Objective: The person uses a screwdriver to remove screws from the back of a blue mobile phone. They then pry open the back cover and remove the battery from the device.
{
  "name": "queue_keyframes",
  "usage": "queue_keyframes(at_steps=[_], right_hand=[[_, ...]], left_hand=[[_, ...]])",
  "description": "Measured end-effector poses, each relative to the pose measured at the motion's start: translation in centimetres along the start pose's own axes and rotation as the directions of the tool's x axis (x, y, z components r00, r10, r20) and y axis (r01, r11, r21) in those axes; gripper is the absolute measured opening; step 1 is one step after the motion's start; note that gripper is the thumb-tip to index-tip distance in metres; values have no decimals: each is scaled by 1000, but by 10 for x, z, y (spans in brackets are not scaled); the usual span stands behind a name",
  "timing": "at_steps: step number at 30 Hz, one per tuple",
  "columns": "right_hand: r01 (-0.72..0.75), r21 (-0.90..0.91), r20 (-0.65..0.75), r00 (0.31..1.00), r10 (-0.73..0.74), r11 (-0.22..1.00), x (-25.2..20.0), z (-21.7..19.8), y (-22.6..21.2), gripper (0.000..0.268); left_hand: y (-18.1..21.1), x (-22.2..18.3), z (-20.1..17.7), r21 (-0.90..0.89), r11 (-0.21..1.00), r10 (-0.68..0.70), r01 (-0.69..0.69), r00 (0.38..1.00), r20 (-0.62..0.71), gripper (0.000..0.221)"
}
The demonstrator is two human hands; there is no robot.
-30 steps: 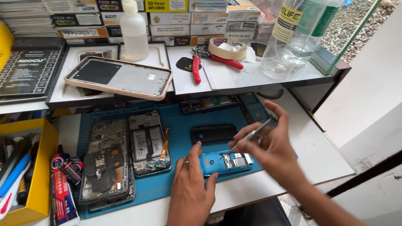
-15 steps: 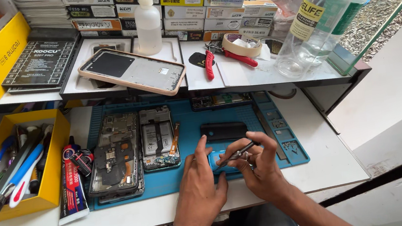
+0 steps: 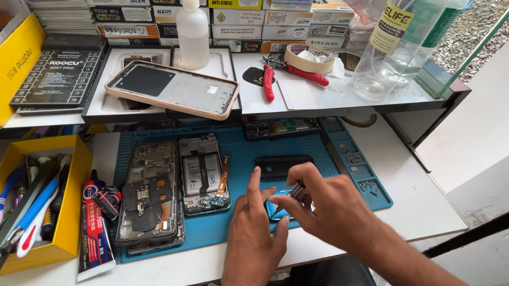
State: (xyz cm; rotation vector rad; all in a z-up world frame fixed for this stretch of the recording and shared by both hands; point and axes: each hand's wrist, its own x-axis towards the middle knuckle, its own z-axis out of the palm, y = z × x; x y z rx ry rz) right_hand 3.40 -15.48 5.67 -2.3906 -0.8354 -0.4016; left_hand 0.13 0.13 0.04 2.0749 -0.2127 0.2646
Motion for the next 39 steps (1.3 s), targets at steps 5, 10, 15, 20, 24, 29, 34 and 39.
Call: queue_keyframes(at_steps=[5,10,15,20,24,29,34,39], right_hand=[[-63,-31,154,986,67,998,11,-5,-7,32],[8,21,254,967,-13,1000,16,-18,-16,25],[-174,-67,245,952,185,983,22,-16,-18,37],[131,136,193,969,-156,982,16,-20,-9,29],[-84,-159,298,946,129,984,25,-19,-10,40],[17,-75,289,957,6,997,25,-27,-18,26],[-23,-117,301,952,57,993,26,-26,-15,46],[10,33,309,951,-20,999,22,-23,-16,32]], left_hand=[[1,2,0,5,999,-45,45,999,12,93],[2,1,-1,-9,998,-55,55,998,12,91],[2,0,-2,-23,1000,-17,17,1000,-3,91],[2,0,-1,-26,998,-62,63,998,14,91],[2,1,0,5,1000,3,-3,1000,-13,93],[2,0,1,-7,1000,-21,21,1000,-3,93],[2,0,0,-4,999,-34,34,999,6,92],[-1,0,2,10,1000,-26,26,1000,-3,94]])
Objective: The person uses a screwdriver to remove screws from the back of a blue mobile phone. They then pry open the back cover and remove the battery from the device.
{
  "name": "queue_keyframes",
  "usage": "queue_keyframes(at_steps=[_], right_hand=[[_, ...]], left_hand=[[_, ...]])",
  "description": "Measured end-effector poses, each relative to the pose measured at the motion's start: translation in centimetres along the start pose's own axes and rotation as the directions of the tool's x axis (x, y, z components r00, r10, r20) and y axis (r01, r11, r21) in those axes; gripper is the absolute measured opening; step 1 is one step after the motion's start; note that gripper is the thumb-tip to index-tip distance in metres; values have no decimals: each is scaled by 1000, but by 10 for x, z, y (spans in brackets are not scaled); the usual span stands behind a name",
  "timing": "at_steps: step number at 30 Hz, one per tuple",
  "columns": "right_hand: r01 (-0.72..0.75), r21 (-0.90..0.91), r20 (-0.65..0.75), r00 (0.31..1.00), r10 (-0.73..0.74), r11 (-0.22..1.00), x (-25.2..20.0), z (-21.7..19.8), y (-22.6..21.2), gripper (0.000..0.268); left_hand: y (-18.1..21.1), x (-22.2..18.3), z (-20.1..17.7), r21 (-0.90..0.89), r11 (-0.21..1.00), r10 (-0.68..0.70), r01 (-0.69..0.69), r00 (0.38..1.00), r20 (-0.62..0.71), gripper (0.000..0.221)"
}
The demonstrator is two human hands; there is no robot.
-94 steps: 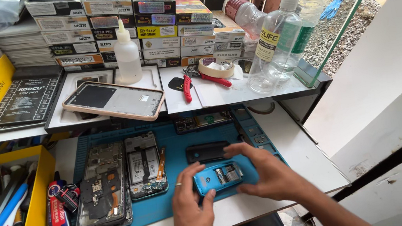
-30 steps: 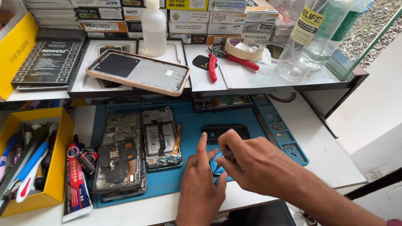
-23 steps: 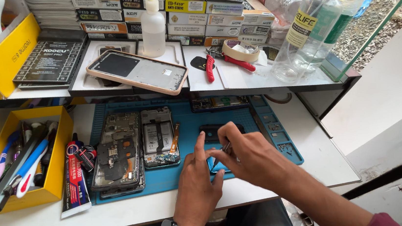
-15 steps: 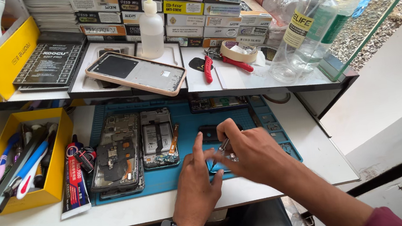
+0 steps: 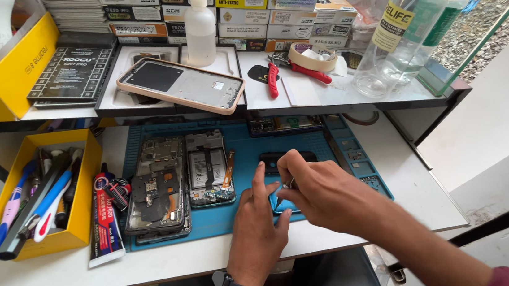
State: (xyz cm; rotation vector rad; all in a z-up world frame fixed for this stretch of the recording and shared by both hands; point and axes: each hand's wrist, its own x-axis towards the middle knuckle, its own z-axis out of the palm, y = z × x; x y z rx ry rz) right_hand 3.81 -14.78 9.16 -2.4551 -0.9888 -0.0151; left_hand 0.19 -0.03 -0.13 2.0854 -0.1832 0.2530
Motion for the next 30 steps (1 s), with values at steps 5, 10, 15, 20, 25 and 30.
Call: queue_keyframes(at_steps=[5,10,15,20,25,30], right_hand=[[-84,-147,15,996,87,986,7,-8,-2,42],[30,-116,24,999,-28,993,2,-8,-7,48],[-71,-176,-3,997,72,982,8,-3,-6,35],[0,-166,-16,1000,-3,986,6,-9,-10,40],[-51,-99,38,998,55,994,7,-9,-8,39],[-200,-288,58,972,226,936,9,-12,-10,34]], left_hand=[[-1,-1,0,9,1000,28,-27,1000,-12,92],[-1,-2,-1,-16,999,42,-42,999,-29,94],[4,8,-9,102,973,-222,208,961,167,90],[-4,9,-12,32,996,78,-81,993,94,79],[-9,7,-16,-3,993,118,-118,992,44,67],[-5,5,-17,59,997,-52,45,991,124,59]])
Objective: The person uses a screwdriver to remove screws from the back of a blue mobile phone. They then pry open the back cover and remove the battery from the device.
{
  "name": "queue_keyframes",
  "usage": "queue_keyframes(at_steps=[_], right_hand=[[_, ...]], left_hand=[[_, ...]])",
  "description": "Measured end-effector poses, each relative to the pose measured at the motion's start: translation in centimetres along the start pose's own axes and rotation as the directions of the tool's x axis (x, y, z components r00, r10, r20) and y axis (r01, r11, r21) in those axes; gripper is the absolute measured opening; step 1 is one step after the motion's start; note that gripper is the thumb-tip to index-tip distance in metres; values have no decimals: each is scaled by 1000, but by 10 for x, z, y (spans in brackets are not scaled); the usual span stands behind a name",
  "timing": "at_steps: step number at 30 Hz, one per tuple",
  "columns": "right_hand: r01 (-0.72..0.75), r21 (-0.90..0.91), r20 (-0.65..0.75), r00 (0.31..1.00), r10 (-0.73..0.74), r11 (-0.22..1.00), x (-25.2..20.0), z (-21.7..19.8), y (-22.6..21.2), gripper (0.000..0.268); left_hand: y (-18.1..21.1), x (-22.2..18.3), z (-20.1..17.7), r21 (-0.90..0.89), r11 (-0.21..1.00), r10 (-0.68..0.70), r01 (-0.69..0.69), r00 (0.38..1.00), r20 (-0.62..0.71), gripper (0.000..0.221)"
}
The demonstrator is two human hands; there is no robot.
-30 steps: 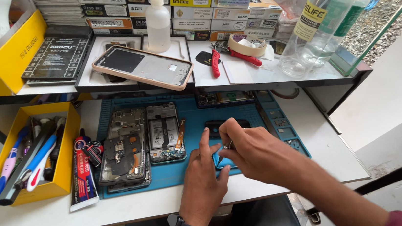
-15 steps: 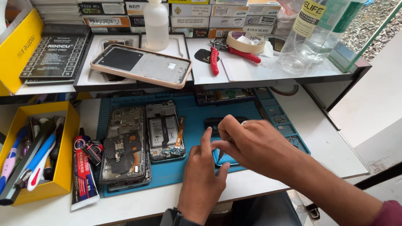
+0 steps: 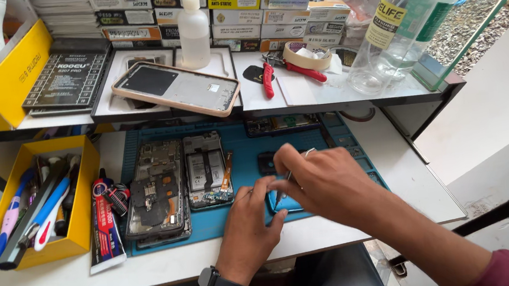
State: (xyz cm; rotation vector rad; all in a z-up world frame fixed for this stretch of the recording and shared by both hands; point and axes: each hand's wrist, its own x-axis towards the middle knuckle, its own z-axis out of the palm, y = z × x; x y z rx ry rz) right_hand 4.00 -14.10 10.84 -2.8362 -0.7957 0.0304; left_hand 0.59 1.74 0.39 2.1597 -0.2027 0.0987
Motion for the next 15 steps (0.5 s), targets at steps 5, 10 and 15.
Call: queue_keyframes(at_steps=[5,10,15], right_hand=[[74,95,2,997,-75,993,-4,-6,-3,42],[122,227,-58,992,-111,966,-7,-8,-3,37],[-154,51,30,988,153,987,-3,3,-1,41]], left_hand=[[-2,-1,0,-31,986,161,-163,985,-67,51],[0,0,0,4,996,93,-93,995,-31,48],[-1,2,0,18,991,133,-133,991,-13,44]])
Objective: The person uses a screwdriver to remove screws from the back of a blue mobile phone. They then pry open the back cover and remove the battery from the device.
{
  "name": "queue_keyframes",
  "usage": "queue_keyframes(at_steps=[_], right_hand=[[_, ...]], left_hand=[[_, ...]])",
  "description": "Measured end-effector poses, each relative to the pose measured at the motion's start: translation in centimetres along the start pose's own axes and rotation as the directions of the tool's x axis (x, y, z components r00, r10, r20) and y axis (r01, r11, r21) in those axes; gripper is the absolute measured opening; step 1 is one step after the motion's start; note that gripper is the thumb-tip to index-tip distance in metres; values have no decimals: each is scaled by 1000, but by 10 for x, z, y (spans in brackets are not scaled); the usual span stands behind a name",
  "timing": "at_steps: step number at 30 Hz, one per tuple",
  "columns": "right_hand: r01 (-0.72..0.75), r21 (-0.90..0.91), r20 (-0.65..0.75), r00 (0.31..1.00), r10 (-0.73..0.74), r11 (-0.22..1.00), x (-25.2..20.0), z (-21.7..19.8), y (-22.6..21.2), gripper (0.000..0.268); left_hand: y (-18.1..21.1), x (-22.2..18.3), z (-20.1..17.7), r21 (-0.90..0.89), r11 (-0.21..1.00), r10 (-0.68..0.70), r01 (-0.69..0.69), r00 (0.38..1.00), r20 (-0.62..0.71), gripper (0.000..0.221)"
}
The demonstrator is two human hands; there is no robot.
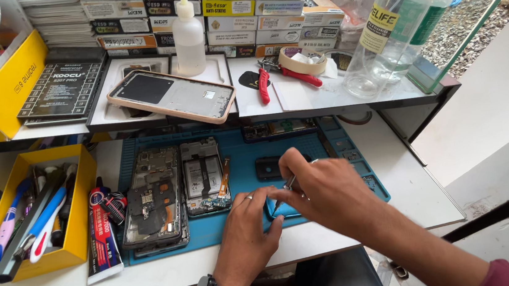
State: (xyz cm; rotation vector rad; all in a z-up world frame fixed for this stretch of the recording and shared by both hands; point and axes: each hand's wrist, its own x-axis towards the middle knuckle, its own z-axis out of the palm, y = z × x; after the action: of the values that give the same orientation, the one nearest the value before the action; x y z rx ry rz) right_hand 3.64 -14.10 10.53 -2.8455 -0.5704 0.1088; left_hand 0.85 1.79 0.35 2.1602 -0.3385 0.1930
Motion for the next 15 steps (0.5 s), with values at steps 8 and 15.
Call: queue_keyframes(at_steps=[8,15], right_hand=[[147,143,-133,983,-128,979,0,7,1,41],[233,315,-216,962,-170,920,-3,5,8,37]], left_hand=[[1,0,1,-22,1000,-1,1,1000,-15,43],[-3,0,3,-28,999,36,-37,998,-53,39]])
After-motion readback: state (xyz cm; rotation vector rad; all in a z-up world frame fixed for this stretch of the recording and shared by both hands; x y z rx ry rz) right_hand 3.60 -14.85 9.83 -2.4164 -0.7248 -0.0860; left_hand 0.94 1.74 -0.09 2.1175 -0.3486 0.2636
